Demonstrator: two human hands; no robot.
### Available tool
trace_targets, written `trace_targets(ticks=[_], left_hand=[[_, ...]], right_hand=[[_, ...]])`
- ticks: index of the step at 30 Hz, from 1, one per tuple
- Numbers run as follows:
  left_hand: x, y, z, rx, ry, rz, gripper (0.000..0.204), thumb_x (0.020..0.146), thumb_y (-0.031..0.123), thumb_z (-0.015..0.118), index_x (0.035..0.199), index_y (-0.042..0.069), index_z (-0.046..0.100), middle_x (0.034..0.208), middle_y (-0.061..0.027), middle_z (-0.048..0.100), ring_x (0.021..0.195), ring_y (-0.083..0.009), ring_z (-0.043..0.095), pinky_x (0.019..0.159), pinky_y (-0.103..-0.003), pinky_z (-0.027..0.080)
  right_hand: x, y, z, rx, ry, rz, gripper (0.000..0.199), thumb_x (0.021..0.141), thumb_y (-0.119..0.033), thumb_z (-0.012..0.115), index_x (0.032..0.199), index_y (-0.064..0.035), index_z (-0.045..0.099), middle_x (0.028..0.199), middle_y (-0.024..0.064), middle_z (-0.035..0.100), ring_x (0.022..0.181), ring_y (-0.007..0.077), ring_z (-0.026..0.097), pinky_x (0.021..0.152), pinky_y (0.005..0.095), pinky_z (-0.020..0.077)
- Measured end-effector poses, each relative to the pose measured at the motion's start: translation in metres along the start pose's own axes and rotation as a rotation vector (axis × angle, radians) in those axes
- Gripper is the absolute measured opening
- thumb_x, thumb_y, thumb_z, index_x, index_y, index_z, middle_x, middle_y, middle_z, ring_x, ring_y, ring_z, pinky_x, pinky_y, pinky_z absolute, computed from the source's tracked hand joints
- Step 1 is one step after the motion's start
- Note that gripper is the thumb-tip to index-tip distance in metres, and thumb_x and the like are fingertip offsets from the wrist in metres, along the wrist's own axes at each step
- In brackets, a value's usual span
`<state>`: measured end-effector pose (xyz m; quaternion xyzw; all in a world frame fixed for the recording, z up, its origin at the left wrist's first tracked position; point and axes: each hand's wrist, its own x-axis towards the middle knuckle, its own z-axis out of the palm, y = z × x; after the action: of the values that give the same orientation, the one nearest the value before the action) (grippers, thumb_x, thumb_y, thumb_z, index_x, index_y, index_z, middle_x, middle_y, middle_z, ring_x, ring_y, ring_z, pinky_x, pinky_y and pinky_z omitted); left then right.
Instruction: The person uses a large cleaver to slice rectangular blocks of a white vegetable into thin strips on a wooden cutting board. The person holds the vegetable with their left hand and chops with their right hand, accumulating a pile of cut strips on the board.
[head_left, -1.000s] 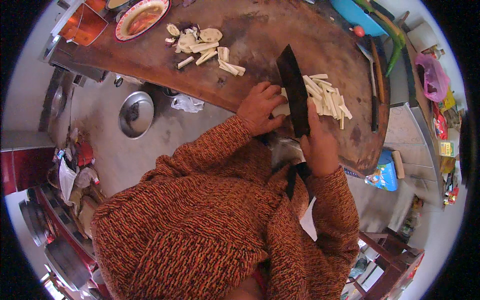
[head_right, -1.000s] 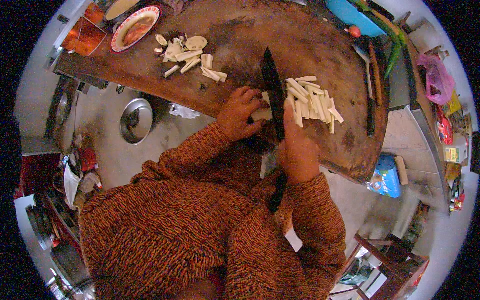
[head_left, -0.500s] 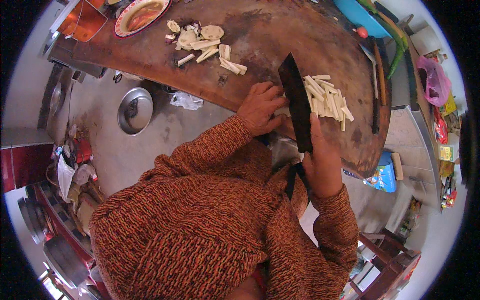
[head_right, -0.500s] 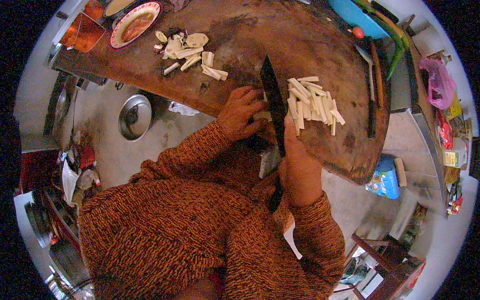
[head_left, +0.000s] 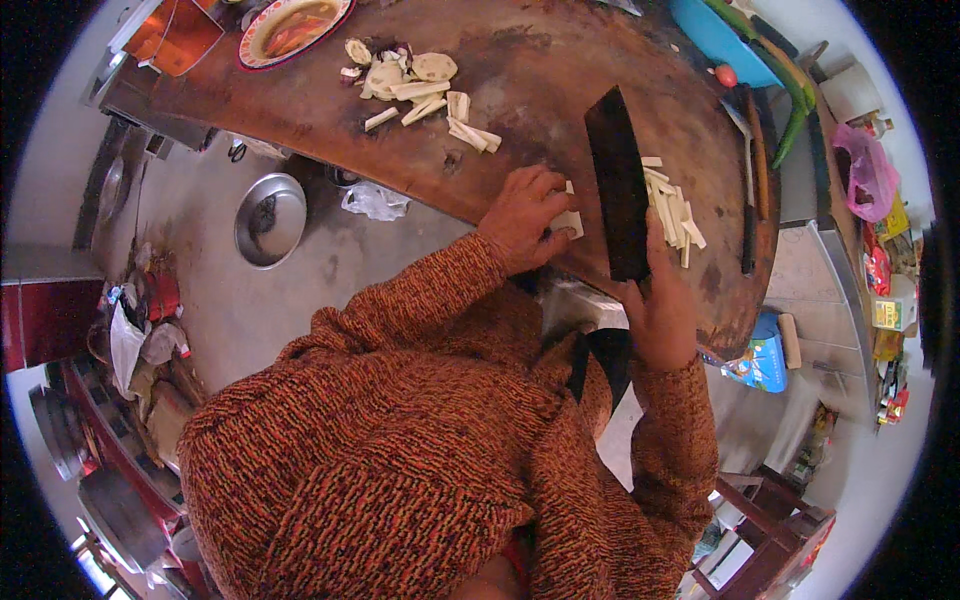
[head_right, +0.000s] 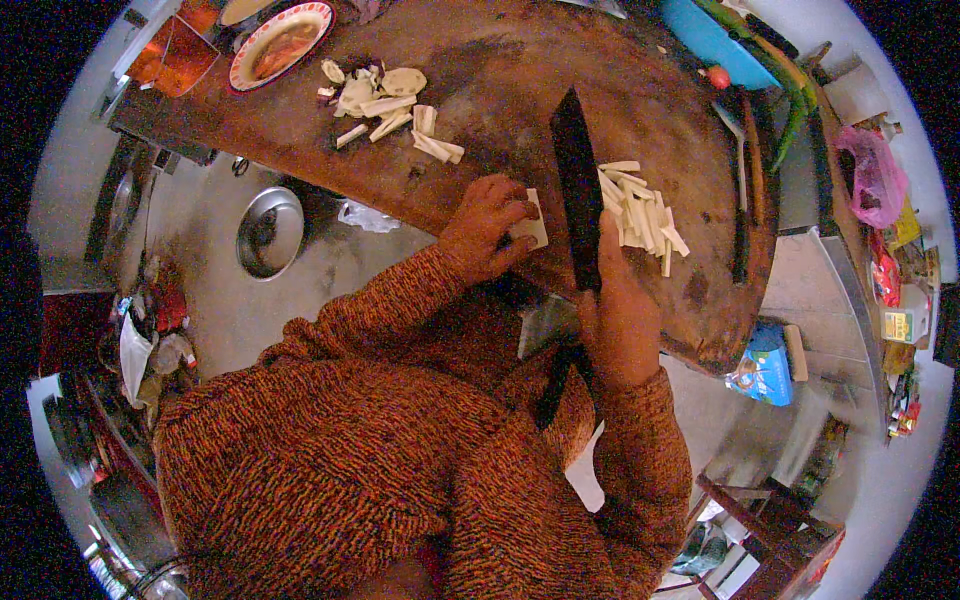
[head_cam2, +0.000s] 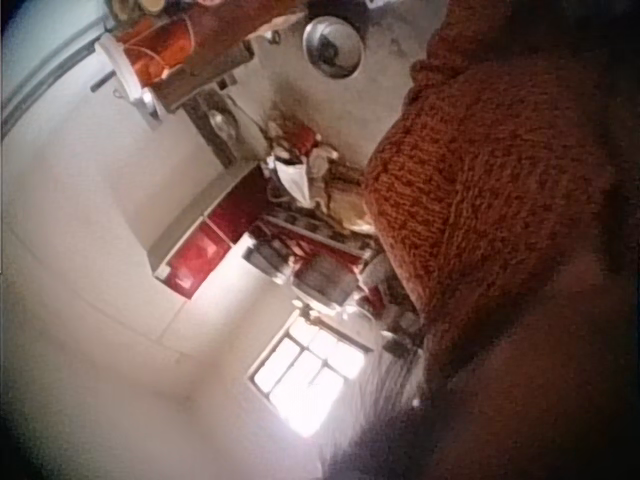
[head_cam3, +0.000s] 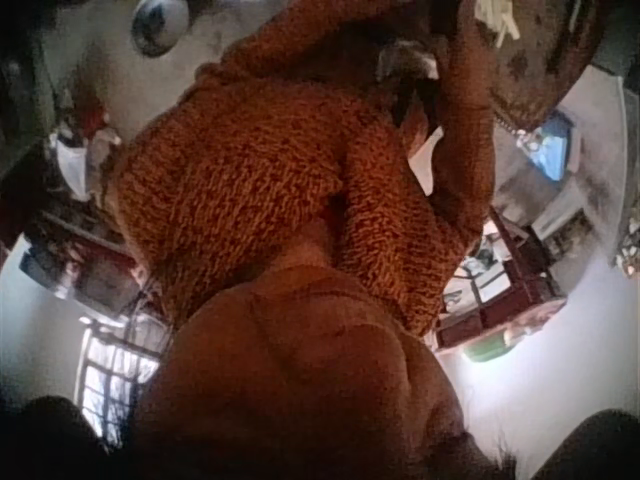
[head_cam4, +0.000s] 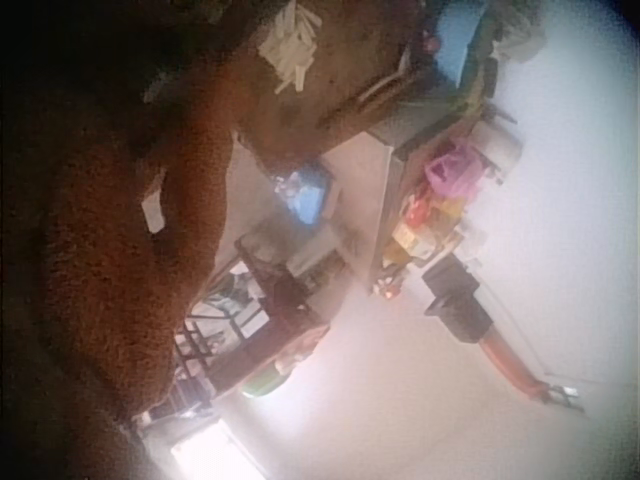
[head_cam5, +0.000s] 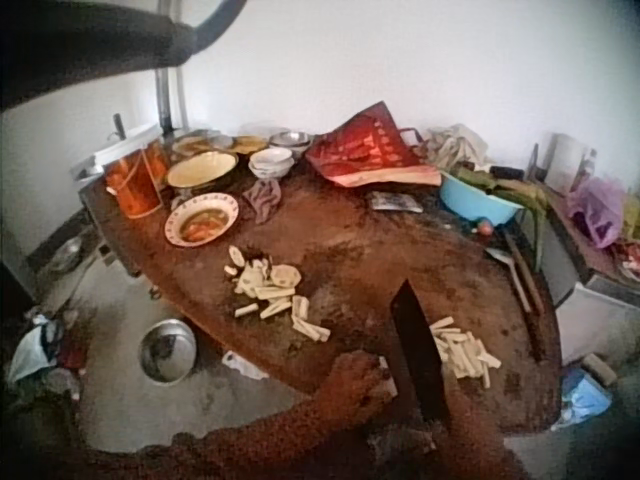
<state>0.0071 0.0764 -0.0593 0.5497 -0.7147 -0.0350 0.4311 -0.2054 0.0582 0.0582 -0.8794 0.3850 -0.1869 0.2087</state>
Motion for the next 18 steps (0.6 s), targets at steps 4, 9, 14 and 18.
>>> trace_targets(ticks=[4,9,14,18], left_hand=[[0.0,0.003,-0.003,0.011,0.011,-0.019,0.032,0.072,0.019,0.07,0.101,0.01,0.062,0.117,-0.0137,0.053,0.114,-0.0353,0.045,0.101,-0.048,0.035],[0.001,0.003,-0.003,0.031,-0.041,-0.012,0.031,0.07,0.017,0.07,0.099,0.01,0.063,0.112,-0.0127,0.053,0.113,-0.0352,0.045,0.098,-0.047,0.038],[0.0,0.005,-0.001,0.051,-0.005,-0.001,0.03,0.07,0.016,0.07,0.098,0.009,0.064,0.11,-0.0131,0.054,0.112,-0.035,0.046,0.096,-0.047,0.04],[0.001,0.004,-0.002,0.016,-0.008,0.01,0.028,0.071,0.015,0.07,0.098,0.008,0.064,0.111,-0.0134,0.054,0.112,-0.0352,0.046,0.097,-0.047,0.038]], right_hand=[[-0.005,-0.011,-0.003,-0.087,-0.041,-0.084,0.084,0.073,0.006,0.055,0.15,-0.0098,0.026,0.116,0.0249,0.06,0.097,0.0422,0.062,0.078,0.0444,0.0513],[-0.011,-0.011,0.008,-0.193,-0.152,0.031,0.079,0.076,0.007,0.05,0.15,-0.0099,0.028,0.112,0.0266,0.06,0.095,0.0439,0.061,0.078,0.0441,0.0501],[0.009,-0.021,0.015,-0.218,-0.286,0.152,0.081,0.077,0.005,0.051,0.151,-0.0117,0.025,0.111,0.0269,0.06,0.087,0.0439,0.062,0.073,0.0453,0.0503],[0.006,0.003,0.017,-0.034,-0.205,0.161,0.082,0.076,0.004,0.055,0.151,-0.0115,0.026,0.115,0.0282,0.059,0.091,0.0426,0.062,0.076,0.0429,0.0509]])
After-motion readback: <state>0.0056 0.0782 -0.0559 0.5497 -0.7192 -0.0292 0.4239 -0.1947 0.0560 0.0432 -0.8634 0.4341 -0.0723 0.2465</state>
